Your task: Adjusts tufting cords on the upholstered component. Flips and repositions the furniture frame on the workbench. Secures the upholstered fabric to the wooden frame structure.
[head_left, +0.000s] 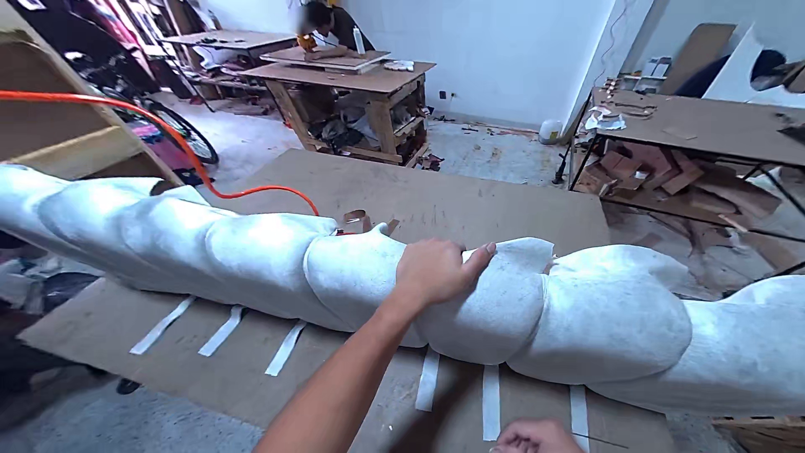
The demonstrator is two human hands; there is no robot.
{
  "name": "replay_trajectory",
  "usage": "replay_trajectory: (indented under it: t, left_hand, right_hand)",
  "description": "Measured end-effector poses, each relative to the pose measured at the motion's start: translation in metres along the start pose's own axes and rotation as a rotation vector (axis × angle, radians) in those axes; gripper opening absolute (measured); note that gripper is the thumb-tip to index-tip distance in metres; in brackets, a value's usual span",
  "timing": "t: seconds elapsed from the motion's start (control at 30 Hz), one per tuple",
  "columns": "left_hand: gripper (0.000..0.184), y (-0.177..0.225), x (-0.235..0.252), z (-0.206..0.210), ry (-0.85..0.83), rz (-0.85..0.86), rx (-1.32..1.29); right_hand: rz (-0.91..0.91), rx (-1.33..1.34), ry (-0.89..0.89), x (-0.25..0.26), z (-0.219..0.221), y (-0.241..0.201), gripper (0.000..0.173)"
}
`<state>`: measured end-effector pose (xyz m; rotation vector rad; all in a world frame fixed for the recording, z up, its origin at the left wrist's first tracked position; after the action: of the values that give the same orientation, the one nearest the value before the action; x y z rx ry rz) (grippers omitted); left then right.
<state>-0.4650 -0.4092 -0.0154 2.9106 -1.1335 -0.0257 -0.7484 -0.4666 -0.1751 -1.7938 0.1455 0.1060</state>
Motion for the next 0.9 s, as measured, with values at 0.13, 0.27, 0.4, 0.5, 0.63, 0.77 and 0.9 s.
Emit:
replay_trajectory:
  t: [0.13,0.27,0.4,0.5,0.63,0.77,0.9]
  left_hand:
    - [0.091,0.009,-0.013,0.000,0.036,0.028,-0.029]
    - [0.085,0.000,-0.028,-0.004,-0.059,0.129,-0.081]
    - [0.080,-0.006,0.001,-0.007,-0.442,0.310,-0.245]
    - [0.069,0.003,0.008,0.002,-0.780,0.404,-0.539]
    - [0.059,0.022,0.021,0.018,-0.880,0.407,-0.855]
    - [0.049,0.025,0.031,0.025,-0.876,0.484,-0.853]
    - [0.033,0.035,0.039,0.029,-0.712,0.719,-0.736]
  right_hand:
    - [-0.649,-0.445,0.429,0.039,-0.096,-0.175,0.024]
    - [-0.142,-0.708,0.333,0.135,-0.138,-0.185,0.058]
    - [0.065,-0.295,0.152,0.148,-0.117,-0.165,0.046]
    - [0.087,-0.001,0.119,0.149,-0.114,-0.165,0.022]
    - [0.109,0.134,0.144,0.155,-0.120,-0.161,0.018]
    - [0.226,0.172,0.103,0.161,-0.118,-0.151,0.021]
    - [0.275,0.284,0.092,0.158,-0.114,-0.141,0.014]
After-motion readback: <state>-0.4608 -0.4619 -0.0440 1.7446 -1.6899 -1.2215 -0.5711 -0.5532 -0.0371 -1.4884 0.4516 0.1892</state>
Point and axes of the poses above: each hand's wrist, its own x-axis towards the middle knuckle, its own z-axis out of the palm, y = z × x, the point moved 7 cm from there along x, towards the middle knuckle, and after that the axes turned 11 degrees about x, right-handed, at the moved point
